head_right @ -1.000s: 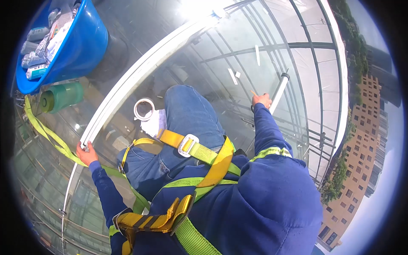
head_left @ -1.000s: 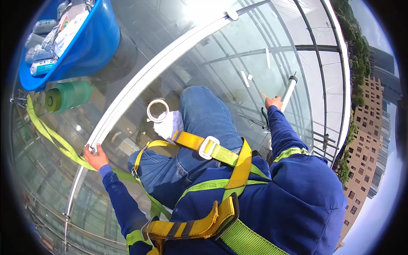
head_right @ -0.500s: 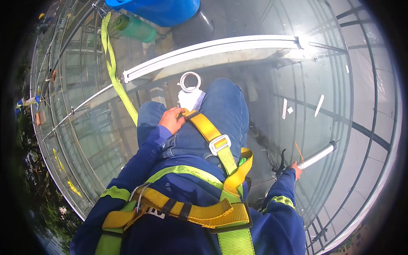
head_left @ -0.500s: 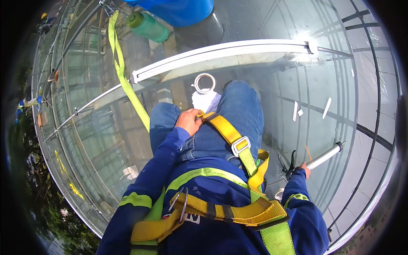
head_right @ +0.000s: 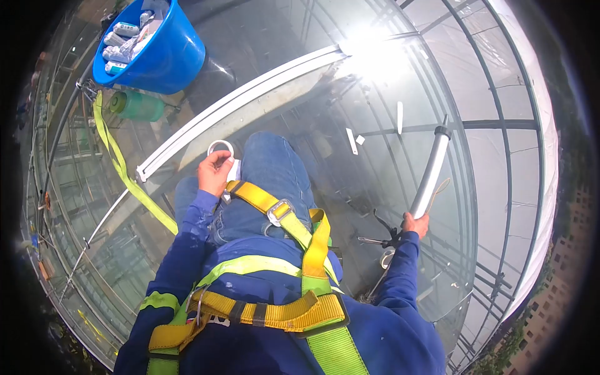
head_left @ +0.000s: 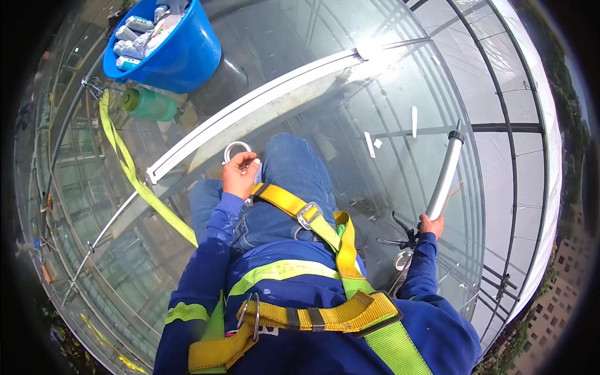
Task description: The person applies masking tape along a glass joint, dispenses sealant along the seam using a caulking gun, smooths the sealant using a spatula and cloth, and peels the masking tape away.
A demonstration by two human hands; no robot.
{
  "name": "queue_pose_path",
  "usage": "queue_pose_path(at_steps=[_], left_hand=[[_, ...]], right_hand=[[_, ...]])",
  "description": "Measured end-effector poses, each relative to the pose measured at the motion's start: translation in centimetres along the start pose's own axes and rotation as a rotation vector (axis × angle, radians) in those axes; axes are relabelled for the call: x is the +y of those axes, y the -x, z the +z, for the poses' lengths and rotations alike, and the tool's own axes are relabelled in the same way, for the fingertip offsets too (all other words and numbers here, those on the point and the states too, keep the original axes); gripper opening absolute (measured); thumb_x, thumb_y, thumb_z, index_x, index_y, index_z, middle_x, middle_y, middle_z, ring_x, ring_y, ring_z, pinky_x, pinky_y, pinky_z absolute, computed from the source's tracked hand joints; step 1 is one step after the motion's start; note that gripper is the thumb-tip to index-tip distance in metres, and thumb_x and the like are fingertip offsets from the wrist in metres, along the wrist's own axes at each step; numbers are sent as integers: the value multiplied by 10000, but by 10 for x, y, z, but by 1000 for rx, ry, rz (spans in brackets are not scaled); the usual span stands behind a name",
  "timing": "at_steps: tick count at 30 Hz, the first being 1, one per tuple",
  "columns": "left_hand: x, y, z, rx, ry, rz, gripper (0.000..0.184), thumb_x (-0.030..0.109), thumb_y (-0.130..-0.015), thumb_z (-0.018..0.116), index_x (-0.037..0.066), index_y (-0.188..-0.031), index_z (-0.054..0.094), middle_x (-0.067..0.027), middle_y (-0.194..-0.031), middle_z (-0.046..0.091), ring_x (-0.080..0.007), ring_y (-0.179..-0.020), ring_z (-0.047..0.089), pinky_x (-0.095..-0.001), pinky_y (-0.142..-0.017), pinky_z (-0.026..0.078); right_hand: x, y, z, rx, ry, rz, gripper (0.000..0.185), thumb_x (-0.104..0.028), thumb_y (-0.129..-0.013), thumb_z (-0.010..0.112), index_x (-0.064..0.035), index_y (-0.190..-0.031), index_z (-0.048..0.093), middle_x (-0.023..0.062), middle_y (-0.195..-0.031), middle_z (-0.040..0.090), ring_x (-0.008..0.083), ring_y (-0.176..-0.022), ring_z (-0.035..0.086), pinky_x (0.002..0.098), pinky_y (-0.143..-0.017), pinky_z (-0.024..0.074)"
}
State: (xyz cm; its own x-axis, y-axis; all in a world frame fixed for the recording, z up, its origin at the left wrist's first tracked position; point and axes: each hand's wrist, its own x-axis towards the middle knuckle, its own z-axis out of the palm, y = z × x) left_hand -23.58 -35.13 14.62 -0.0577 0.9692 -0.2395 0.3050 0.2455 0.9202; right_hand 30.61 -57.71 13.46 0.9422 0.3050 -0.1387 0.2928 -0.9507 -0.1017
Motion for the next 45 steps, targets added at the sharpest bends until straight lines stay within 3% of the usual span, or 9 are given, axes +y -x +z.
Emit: queue_pose_path(at_steps=[7, 10, 13, 17, 23, 27, 30, 34, 45], left_hand=[[122, 14, 170, -824, 220, 30, 602, 266, -824, 776, -73, -1251, 522, -156, -1176, 605, -176, -994, 619, -291, -841, 524], [168, 44, 204, -840, 342, -112, 697, 384, -751, 823, -29, -1237, 543, -163, -1163, 608, -211, -1041, 607, -355, -807, 538], [199, 59, 223, -730, 837, -477, 502, 299, -793, 782, 26, -1158, 572, -130, -1088, 644, -261, -963, 673, -495, -693, 605], [208, 6, 255, -738, 999, -551, 461, 267, -815, 746, 37, -1166, 553, -128, -1093, 630, -289, -934, 688, -530, -712, 614], [213, -73, 314, -869, 1186, -668, 525, 305, -844, 721, 60, -1242, 482, -139, -1169, 565, -330, -1069, 627, -584, -831, 577], [204, -93, 348, -880, 1265, -779, 504, 293, -849, 723, 45, -1210, 474, -134, -1186, 547, -327, -1115, 594, -602, -885, 548], [184, -111, 370, -840, 1369, -823, 531, 287, -850, 720, 40, -1229, 442, -131, -1190, 542, -321, -1132, 582, -588, -907, 544], [156, -134, 384, -861, 1479, -776, 544, 278, -859, 712, 41, -1249, 415, -131, -1205, 534, -323, -1155, 569, -563, -948, 530], [125, -177, 384, -850, 1524, -784, 519, 224, -831, 747, 20, -1208, 455, -127, -1157, 523, -316, -1109, 584, -566, -916, 551]], right_hand=[[-58, 91, -89, 57, -168, -518, 549, -176, -569, 731, -67, -1090, 596, 184, -924, 687, 367, -867, 665, 439, -789, 513], [-81, 123, -119, 99, -172, -707, 548, -130, -567, 762, -76, -1087, 598, 162, -932, 658, 356, -889, 637, 440, -777, 509], [-106, 146, -154, 254, -276, -850, 568, -78, -561, 822, -72, -1083, 599, 149, -996, 631, 340, -943, 611, 423, -806, 499], [-88, 131, -186, 662, -394, -1060, 587, -75, -646, 884, -32, -1143, 574, 143, -1100, 567, 283, -1032, 567, 376, -853, 468], [-64, 67, -176, 185, -847, -326, 675, -214, -794, 810, 13, -1325, 461, 145, -1244, 545, 237, -1148, 527, 375, -972, 408], [-101, 16, -179, -522, -985, -637, 721, -326, -883, 668, -14, -1446, 342, 203, -1354, 506, 316, -1275, 480, 459, -1036, 398], [-140, 17, -182, -981, -1365, -365, 762, -354, -891, 666, -80, -1489, 281, 206, -1348, 505, 367, -1254, 495, 518, -1029, 410], [-181, 35, -173, -1004, -1509, -217, 863, -436, -905, 638, -247, -1545, 91, 201, -1283, 523, 386, -1178, 543, 560, -964, 468], [-205, 41, -121, -571, -1236, -346, 482, -443, -981, 518, -14, -1184, 435, 188, -937, 583, 281, -757, 618, 440, -657, 548]])
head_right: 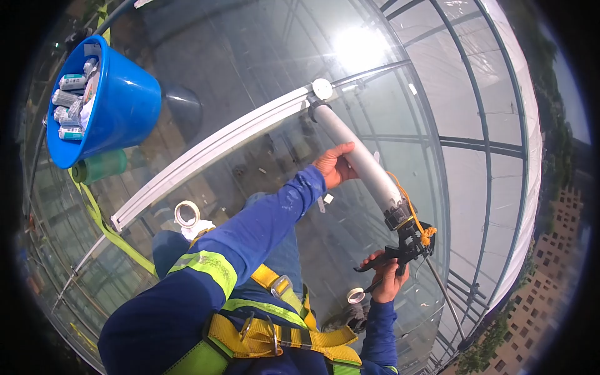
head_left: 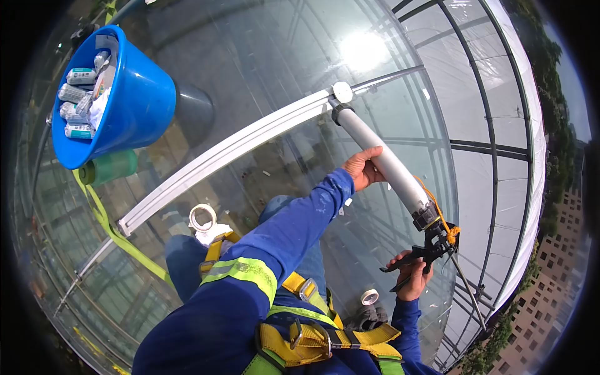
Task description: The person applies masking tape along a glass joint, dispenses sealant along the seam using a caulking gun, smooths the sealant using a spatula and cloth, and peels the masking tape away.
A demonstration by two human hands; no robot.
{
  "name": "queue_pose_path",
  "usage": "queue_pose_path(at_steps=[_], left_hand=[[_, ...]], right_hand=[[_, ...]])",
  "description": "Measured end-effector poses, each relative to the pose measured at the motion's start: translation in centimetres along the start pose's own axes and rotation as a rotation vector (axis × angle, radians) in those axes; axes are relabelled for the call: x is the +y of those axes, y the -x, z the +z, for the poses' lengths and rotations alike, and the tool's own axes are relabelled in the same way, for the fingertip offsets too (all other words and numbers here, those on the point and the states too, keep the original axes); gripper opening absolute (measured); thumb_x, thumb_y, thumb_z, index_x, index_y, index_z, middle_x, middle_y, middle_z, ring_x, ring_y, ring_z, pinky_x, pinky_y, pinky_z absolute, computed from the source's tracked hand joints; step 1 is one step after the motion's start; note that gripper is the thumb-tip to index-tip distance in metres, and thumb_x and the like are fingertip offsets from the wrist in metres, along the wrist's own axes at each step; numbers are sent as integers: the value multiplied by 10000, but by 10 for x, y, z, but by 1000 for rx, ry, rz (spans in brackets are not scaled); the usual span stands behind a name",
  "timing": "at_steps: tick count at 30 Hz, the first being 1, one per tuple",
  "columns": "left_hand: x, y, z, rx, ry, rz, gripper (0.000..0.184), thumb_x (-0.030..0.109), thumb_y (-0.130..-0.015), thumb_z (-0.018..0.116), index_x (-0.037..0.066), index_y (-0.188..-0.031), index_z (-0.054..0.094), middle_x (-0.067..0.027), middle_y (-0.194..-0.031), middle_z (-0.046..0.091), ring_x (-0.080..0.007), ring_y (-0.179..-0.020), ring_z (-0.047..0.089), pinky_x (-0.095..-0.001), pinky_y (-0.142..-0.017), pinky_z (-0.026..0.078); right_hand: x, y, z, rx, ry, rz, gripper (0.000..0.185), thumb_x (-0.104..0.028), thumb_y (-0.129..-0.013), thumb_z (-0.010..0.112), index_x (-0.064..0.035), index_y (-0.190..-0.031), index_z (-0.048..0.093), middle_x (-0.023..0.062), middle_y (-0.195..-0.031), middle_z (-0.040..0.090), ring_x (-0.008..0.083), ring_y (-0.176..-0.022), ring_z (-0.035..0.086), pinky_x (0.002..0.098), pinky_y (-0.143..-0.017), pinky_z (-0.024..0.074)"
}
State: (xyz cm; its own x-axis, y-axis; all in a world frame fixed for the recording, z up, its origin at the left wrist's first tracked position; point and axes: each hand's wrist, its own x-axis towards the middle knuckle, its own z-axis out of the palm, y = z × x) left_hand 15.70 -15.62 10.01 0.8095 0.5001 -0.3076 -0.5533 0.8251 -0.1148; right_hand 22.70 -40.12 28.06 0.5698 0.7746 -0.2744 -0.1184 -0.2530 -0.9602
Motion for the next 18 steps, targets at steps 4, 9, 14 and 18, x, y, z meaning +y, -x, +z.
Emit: queue_pose_path(at_steps=[4, 9, 14, 18], left_hand=[[9, -2, -7, 11, 11, -5, 504, 218, -829, 741, 14, -1200, 466, -126, -1147, 530, -314, -1099, 590, -562, -925, 544], [14, -9, -19, -2, 8, -13, 492, 237, -828, 735, 15, -1187, 481, -135, -1129, 554, -319, -1072, 608, -551, -923, 543], [18, -7, -13, -78, -33, -4, 510, 277, -830, 725, 12, -1191, 482, -175, -1134, 606, -346, -1072, 630, -534, -944, 527], [19, -3, -13, -88, -27, 7, 540, 278, -818, 727, 4, -1202, 465, -195, -1130, 615, -366, -1092, 629, -538, -965, 510]], right_hand=[[11, -5, 11, -19, 129, -92, 493, -440, -970, 545, 11, -1144, 451, 190, -858, 596, 257, -681, 624, 390, -601, 552], [24, -8, 9, 8, 242, -126, 468, -415, -965, 567, 22, -1104, 471, 165, -786, 597, 221, -591, 611, 335, -519, 526], [21, 0, 3, 82, 413, -85, 459, -427, -948, 593, 8, -1062, 500, 128, -781, 606, 169, -562, 592, 288, -488, 490], [18, 0, 2, 16, 387, -114, 477, -430, -939, 609, 12, -1086, 509, 117, -827, 621, 170, -634, 615, 297, -555, 509]])
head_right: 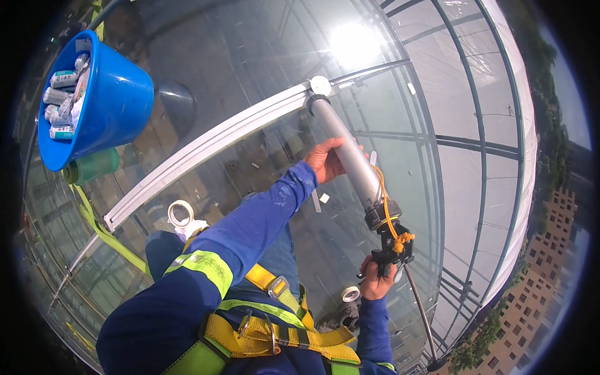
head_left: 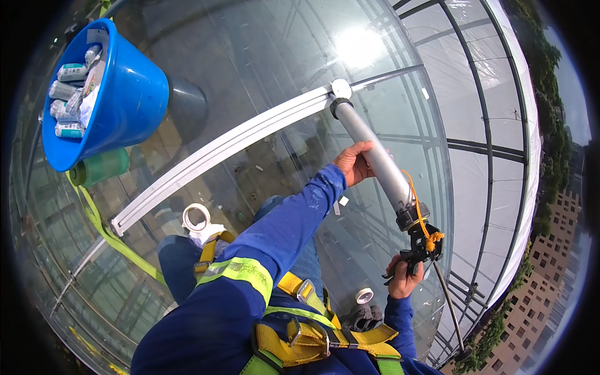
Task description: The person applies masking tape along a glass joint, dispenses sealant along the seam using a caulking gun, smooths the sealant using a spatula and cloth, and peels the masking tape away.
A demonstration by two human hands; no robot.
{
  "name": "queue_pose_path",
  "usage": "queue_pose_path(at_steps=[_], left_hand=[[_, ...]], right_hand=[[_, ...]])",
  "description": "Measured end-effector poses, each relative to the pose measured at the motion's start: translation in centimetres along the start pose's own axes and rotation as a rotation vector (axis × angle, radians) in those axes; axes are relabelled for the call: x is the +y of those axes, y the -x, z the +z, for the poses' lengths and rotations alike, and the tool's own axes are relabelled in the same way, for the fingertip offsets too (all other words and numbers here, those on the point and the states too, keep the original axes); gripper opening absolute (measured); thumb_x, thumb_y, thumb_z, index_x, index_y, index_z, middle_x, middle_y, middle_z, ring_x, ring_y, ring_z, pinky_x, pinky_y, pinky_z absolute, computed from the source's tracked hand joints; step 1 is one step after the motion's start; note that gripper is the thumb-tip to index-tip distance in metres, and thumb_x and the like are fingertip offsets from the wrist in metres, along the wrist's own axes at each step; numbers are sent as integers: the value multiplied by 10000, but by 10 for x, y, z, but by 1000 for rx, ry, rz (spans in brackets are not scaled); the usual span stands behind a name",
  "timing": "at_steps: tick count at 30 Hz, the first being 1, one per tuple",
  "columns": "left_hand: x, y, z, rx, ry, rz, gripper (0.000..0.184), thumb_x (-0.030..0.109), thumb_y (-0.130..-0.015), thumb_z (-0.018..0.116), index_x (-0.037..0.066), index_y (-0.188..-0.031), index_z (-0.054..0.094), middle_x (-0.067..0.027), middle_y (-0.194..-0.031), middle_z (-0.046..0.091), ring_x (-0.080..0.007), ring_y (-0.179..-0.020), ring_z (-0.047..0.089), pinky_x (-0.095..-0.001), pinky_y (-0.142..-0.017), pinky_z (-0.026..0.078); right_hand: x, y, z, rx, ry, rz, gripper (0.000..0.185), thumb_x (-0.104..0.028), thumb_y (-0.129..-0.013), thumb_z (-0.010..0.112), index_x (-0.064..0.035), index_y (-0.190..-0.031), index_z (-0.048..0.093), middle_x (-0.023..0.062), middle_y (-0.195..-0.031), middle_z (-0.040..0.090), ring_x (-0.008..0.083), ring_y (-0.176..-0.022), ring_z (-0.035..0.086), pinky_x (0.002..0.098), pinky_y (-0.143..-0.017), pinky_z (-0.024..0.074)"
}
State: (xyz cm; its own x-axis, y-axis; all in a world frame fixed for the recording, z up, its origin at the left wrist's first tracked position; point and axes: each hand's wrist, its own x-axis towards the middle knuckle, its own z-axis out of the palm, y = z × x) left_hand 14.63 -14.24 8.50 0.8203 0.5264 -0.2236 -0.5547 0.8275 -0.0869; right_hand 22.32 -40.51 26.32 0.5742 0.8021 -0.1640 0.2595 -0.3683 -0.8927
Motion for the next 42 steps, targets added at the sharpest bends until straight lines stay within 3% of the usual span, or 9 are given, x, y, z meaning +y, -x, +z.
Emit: queue_pose_path(at_steps=[5, 11, 17, 23, 27, 32, 35, 38, 42], left_hand=[[3, 6, 4, -23, 0, -10, 518, 284, -818, 721, -2, -1195, 511, -184, -1151, 615, -351, -1128, 605, -519, -1017, 468], [4, 7, 4, -22, -5, -6, 530, 283, -804, 725, -4, -1194, 509, -186, -1154, 613, -350, -1126, 606, -521, -1018, 467], [4, 12, 5, -6, -18, -1, 535, 279, -799, 724, -16, -1184, 501, -195, -1161, 607, -355, -1128, 603, -524, -1017, 469], [2, 15, -2, 11, -23, 9, 551, 272, -791, 728, -37, -1180, 490, -201, -1155, 606, -364, -1138, 597, -534, -1024, 462], [2, 19, -4, 15, -19, 10, 568, 259, -789, 728, -46, -1193, 470, -203, -1154, 599, -374, -1145, 591, -541, -1035, 451], [-1, 30, -8, 27, 11, 10, 600, 241, -786, 731, -51, -1220, 436, -212, -1168, 584, -387, -1157, 578, -552, -1046, 437], [-3, 39, -7, 48, 16, 22, 604, 237, -787, 730, -51, -1225, 430, -216, -1169, 581, -391, -1161, 574, -559, -1046, 435], [-1, 50, -4, 43, 19, 31, 598, 238, -790, 729, -48, -1222, 432, -216, -1171, 581, -392, -1164, 573, -565, -1044, 435], [0, 62, -4, 42, 27, 41, 591, 239, -789, 732, -43, -1217, 437, -210, -1166, 582, -393, -1166, 572, -570, -1039, 439]], right_hand=[[-7, -6, 6, -110, -93, -30, 629, -452, -941, 596, 32, -1315, 450, 128, -970, 642, 240, -861, 648, 433, -781, 536], [-6, -8, 10, -39, -111, 45, 703, -505, -941, 568, 56, -1344, 437, 133, -869, 631, 217, -750, 636, 357, -670, 532], [-5, -3, 6, 31, -26, 72, 728, -586, -928, 530, 46, -1286, 481, 79, -644, 566, 132, -496, 527, 245, -457, 416], [-10, -1, 2, 16, 55, 66, 741, -618, -913, 526, 56, -1219, 510, 75, -628, 557, 126, -480, 516, 244, -444, 407], [-4, -7, 15, -2, -117, -67, 699, -583, -922, 539, 59, -1195, 499, 109, -798, 609, 146, -522, 547, 259, -468, 438], [-7, 8, -5, -75, 31, 132, 764, -665, -895, 508, 77, -1072, 543, 132, -794, 623, 214, -648, 631, 325, -599, 522], [-1, 18, -6, -22, 63, 209, 749, -674, -889, 508, 65, -1001, 548, 131, -786, 621, 219, -647, 630, 330, -595, 522], [-3, 10, 13, -21, -53, -66, 705, -668, -882, 529, 34, -947, 536, 102, -708, 587, 173, -510, 564, 281, -464, 462], [4, 19, 18, 42, -51, -4, 717, -684, -862, 546, 27, -953, 545, 92, -675, 575, 154, -488, 539, 273, -441, 435]])
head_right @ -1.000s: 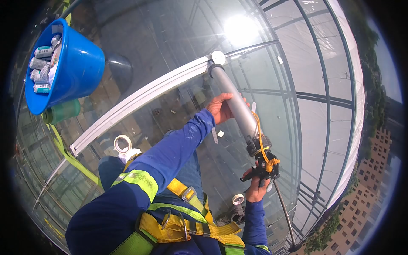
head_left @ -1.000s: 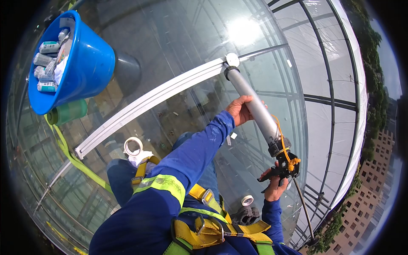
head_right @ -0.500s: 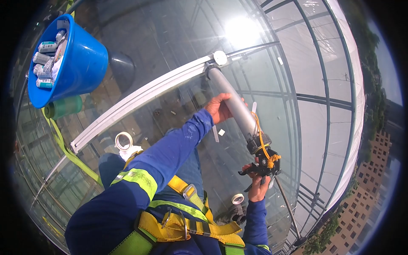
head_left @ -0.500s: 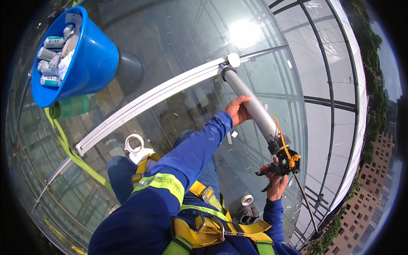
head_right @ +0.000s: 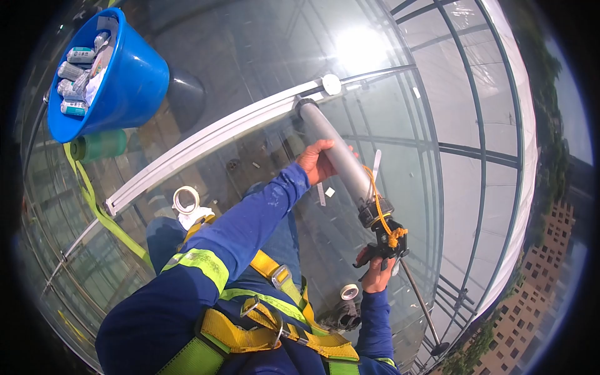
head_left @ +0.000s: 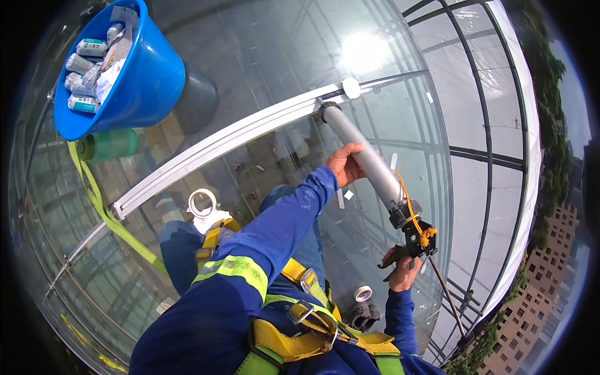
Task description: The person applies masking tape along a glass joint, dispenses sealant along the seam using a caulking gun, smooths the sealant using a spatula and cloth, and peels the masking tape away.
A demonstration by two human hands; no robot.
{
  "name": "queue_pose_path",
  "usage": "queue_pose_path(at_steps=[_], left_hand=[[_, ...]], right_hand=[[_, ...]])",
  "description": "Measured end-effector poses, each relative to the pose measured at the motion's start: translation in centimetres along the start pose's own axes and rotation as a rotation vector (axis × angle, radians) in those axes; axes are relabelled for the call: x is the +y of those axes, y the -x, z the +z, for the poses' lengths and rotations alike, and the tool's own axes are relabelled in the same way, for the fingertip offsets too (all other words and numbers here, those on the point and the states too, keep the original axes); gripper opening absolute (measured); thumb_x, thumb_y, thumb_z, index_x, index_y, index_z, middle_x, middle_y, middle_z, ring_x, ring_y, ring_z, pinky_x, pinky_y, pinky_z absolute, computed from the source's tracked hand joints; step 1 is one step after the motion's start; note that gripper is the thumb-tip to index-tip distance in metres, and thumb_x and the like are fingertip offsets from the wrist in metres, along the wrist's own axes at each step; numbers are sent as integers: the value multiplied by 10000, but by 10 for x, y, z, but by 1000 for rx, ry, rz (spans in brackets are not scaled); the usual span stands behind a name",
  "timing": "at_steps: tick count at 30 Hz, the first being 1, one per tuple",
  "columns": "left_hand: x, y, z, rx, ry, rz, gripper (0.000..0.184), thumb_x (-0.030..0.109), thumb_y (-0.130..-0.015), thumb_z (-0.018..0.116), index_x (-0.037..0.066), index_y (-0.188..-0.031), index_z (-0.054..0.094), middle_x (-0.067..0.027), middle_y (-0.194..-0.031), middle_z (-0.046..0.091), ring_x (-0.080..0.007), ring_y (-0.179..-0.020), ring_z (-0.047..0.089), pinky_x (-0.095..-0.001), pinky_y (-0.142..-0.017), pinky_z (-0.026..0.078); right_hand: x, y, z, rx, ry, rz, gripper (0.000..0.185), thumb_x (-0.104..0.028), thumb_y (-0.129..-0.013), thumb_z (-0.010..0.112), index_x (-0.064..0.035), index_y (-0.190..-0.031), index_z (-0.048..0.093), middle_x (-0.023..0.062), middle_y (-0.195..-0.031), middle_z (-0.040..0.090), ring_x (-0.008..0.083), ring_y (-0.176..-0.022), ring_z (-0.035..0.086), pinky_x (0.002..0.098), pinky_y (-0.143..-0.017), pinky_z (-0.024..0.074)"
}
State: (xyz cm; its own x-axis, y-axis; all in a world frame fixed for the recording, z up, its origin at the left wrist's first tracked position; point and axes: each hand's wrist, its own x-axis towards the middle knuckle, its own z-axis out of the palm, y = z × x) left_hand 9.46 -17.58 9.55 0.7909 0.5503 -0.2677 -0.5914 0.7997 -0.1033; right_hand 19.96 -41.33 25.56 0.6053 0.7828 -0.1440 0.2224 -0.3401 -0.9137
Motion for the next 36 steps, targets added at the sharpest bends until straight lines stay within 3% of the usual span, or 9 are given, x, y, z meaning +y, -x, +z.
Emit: queue_pose_path(at_steps=[3, 9, 16, 19, 25, 28, 31, 34, 36], left_hand=[[0, 10, 0, 5, 6, 9, 585, 239, -786, 735, -38, -1210, 442, -200, -1151, 584, -393, -1166, 572, -573, -1036, 441], [2, 28, -5, 27, -18, 27, 585, 246, -775, 738, -26, -1204, 449, -184, -1145, 583, -389, -1168, 571, -574, -1028, 446], [1, 51, -10, 42, -43, 65, 582, 261, -772, 729, -25, -1200, 459, -167, -1142, 582, -369, -1171, 572, -565, -1027, 445], [2, 55, -14, 35, -17, 59, 574, 261, -768, 730, -20, -1195, 467, -160, -1135, 583, -364, -1165, 575, -560, -1031, 442], [7, 70, -18, 62, -20, 102, 547, 258, -770, 729, -12, -1177, 483, -152, -1128, 592, -355, -1159, 581, -545, -1019, 456], [10, 77, -20, 61, -11, 115, 535, 251, -776, 723, -10, -1177, 484, -152, -1128, 597, -354, -1160, 581, -542, -1015, 460], [12, 82, -25, 84, -4, 137, 526, 247, -781, 720, -12, -1175, 486, -151, -1126, 600, -353, -1158, 582, -542, -1013, 462], [15, 87, -29, 105, 5, 154, 527, 254, -783, 720, -16, -1171, 487, -151, -1131, 597, -351, -1160, 582, -538, -1018, 461], [17, 92, -27, 129, -6, 174, 538, 259, -785, 720, -19, -1179, 480, -150, -1139, 593, -352, -1162, 582, -535, -1022, 460]], right_hand=[[9, 12, -26, -86, 98, 154, 759, -704, -849, 547, 42, -991, 556, 99, -683, 588, 175, -552, 578, 298, -504, 470], [4, 16, 2, -40, -15, -47, 734, -689, -856, 552, 41, -943, 572, 100, -682, 587, 175, -526, 567, 295, -489, 470], [1, 33, -14, -174, 35, 137, 732, -682, -847, 572, 39, -976, 552, 126, -739, 610, 204, -569, 608, 315, -507, 501], [8, 29, 4, -104, -77, -20, 720, -675, -844, 582, 28, -994, 528, 116, -745, 598, 193, -568, 591, 297, -482, 486], [8, 32, -21, -301, 12, 202, 699, -628, -892, 549, -14, -1192, 405, 119, -850, 611, 225, -742, 641, 348, -651, 530], [7, 27, -23, -362, 26, 230, 696, -628, -895, 543, -13, -1190, 407, 117, -843, 607, 223, -730, 638, 347, -636, 528], [4, 19, 1, -327, -49, 28, 682, -643, -874, 567, 13, -1042, 487, 120, -760, 600, 199, -576, 600, 305, -488, 490], [-4, 25, 17, -215, -46, 34, 694, -654, -872, 557, 19, -1031, 494, 115, -751, 600, 198, -573, 601, 309, -491, 496], [0, 23, 0, -294, 25, 138, 707, -655, -873, 555, 30, -1040, 505, 126, -772, 610, 224, -620, 626, 340, -550, 523]])
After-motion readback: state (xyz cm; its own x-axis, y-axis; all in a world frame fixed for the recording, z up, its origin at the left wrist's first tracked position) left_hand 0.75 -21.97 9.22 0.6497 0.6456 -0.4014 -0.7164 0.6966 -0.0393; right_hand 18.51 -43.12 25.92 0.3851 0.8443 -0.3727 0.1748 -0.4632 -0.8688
